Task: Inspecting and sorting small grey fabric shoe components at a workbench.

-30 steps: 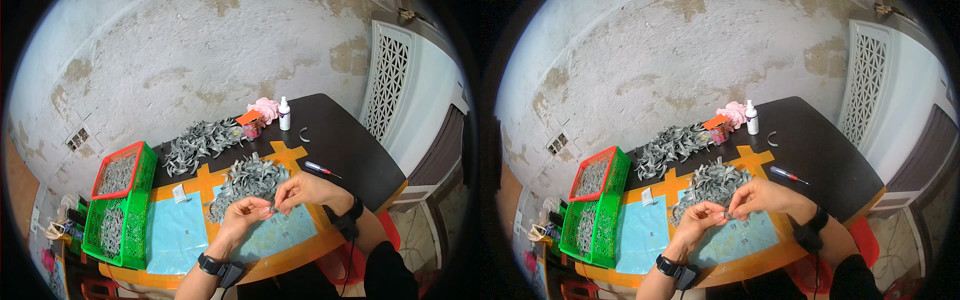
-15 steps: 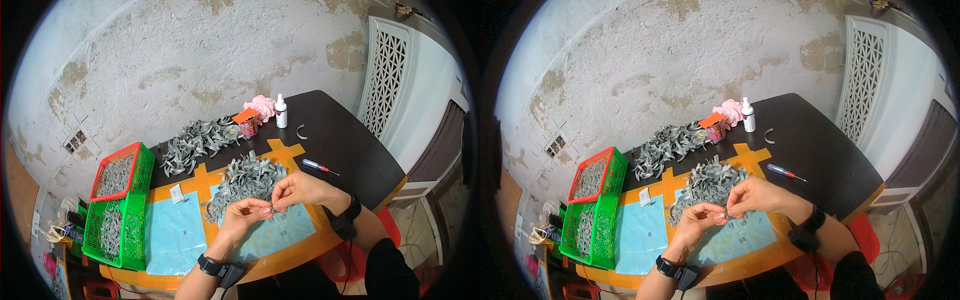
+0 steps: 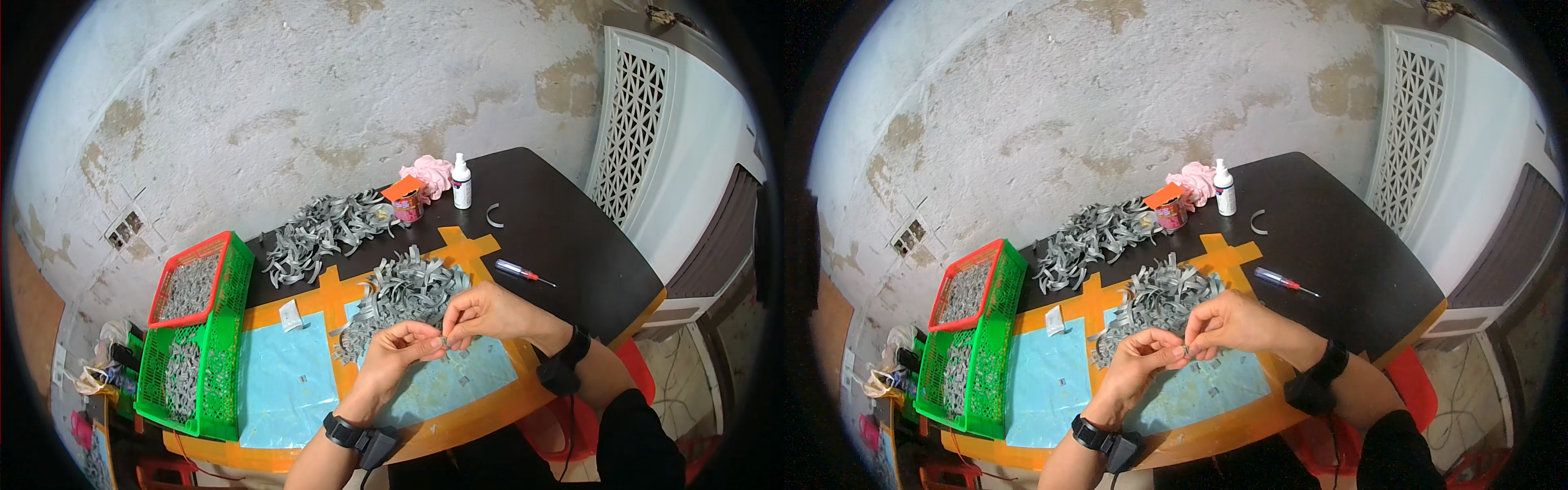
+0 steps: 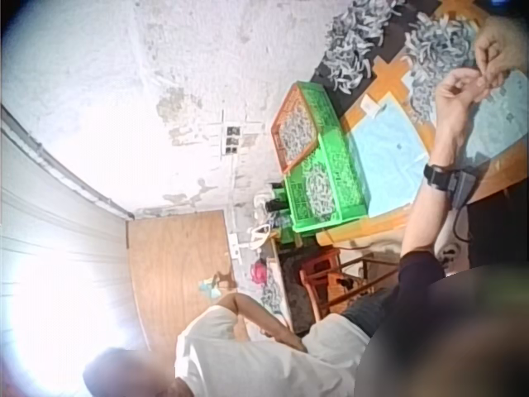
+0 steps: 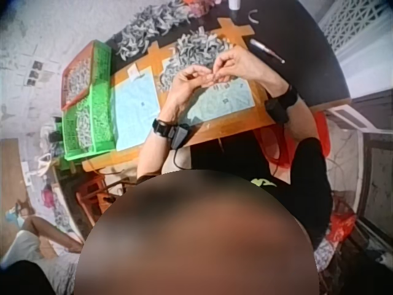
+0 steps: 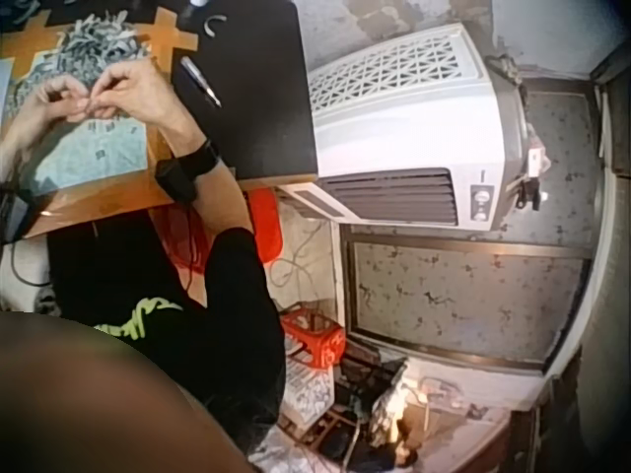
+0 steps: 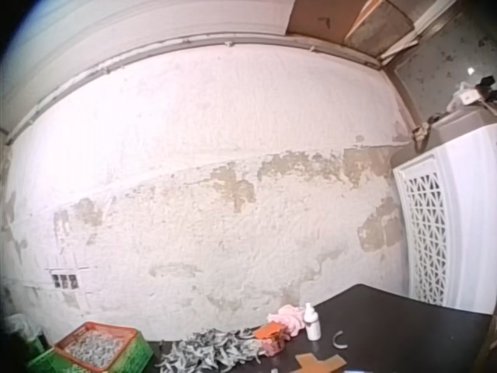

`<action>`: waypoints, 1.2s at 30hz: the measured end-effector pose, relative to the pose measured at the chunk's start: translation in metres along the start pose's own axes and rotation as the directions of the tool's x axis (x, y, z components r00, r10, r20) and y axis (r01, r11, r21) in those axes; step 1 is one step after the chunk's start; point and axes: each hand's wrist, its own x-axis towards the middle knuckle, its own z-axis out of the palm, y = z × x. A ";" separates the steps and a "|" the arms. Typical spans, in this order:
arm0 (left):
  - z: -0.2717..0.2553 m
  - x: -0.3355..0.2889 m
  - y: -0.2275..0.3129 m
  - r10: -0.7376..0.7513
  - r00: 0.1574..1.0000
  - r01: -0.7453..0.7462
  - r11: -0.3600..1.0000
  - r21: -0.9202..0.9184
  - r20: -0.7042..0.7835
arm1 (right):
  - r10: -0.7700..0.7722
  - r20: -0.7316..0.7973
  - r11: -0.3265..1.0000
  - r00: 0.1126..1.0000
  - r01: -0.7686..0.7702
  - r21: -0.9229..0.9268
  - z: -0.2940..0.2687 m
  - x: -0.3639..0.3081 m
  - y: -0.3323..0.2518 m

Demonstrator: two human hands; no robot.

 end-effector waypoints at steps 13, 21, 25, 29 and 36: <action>-0.005 -0.001 0.005 -0.015 0.998 0.024 0.984 -0.175 0.053 | -0.519 0.072 0.818 0.852 0.519 -0.249 0.004 0.005 0.006; -0.006 -0.002 0.011 -0.020 0.997 0.022 0.999 -0.024 0.069 | -0.419 0.003 0.904 0.908 0.417 -0.089 0.009 0.008 0.011; -0.008 -0.003 0.012 0.006 0.996 -0.015 0.994 0.110 0.086 | -0.410 0.032 0.905 0.911 0.411 -0.107 0.010 0.008 0.011; -0.007 -0.006 0.019 0.142 0.984 -0.168 0.948 0.272 0.111 | -0.231 0.042 0.968 0.972 0.225 0.111 0.008 0.009 0.016; -0.007 -0.004 0.013 0.096 0.994 -0.106 0.974 0.199 0.060 | -0.298 0.027 0.950 0.954 0.294 0.101 0.010 0.011 0.020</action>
